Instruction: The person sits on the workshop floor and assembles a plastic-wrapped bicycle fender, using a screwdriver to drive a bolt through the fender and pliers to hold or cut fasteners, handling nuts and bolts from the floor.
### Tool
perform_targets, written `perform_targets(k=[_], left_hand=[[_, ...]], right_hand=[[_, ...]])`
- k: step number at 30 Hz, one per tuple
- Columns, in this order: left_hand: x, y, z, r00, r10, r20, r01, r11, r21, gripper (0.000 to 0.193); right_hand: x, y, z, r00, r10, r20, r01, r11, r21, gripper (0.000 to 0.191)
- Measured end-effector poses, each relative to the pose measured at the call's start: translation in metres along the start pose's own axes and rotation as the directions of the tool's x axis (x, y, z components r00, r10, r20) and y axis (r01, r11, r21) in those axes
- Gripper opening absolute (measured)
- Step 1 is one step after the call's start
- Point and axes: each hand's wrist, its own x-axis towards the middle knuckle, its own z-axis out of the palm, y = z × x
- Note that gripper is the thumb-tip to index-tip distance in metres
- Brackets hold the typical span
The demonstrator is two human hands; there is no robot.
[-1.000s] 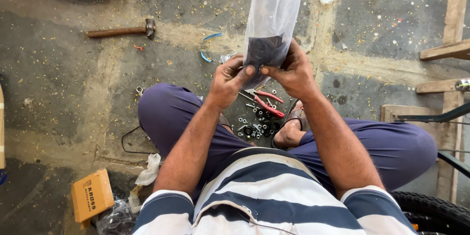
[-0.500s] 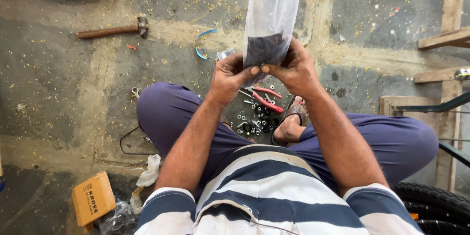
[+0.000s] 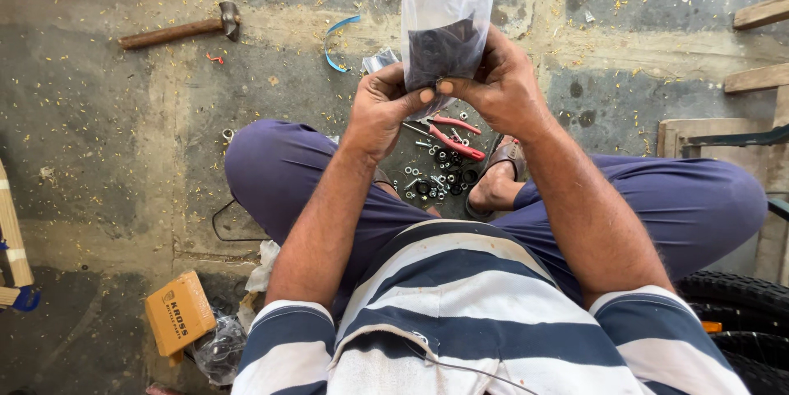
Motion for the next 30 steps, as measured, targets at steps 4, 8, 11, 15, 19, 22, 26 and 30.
perform_targets(k=[4,8,11,15,19,22,26,30], left_hand=[[-0.001,-0.005,0.003,0.998,0.049,-0.041,-0.050,0.999,-0.010,0.029],[-0.004,-0.002,0.003,0.998,0.065,-0.027,-0.064,0.998,0.015,0.030],[-0.004,0.004,0.002,0.999,0.043,-0.005,-0.043,0.996,0.072,0.032],[-0.003,0.005,0.007,0.996,0.079,0.029,-0.083,0.983,0.166,0.036],[-0.002,-0.003,0.015,0.991,0.132,-0.023,-0.128,0.983,0.132,0.029],[-0.002,-0.004,0.017,0.988,0.149,-0.032,-0.144,0.983,0.110,0.028],[-0.002,-0.006,0.018,0.987,0.140,-0.080,-0.131,0.985,0.109,0.027],[-0.002,-0.012,0.021,0.972,0.214,-0.099,-0.197,0.967,0.160,0.024]], right_hand=[[0.000,-0.002,0.002,1.000,0.008,-0.009,-0.008,1.000,-0.019,0.049],[0.002,-0.002,0.004,1.000,0.017,-0.006,-0.017,0.999,-0.033,0.050],[0.002,-0.003,0.004,0.999,0.035,-0.003,-0.035,0.999,-0.025,0.048],[0.002,-0.004,0.002,0.998,0.054,0.011,-0.055,0.998,0.036,0.044],[0.001,-0.009,0.003,0.999,0.033,-0.027,-0.033,0.999,-0.002,0.042],[-0.002,-0.012,0.010,0.996,0.016,-0.085,-0.019,0.999,-0.039,0.046],[-0.012,-0.011,0.030,0.951,-0.213,-0.222,0.201,0.977,-0.074,0.059],[-0.021,-0.005,0.041,0.873,-0.397,-0.285,0.210,0.831,-0.515,0.042]])
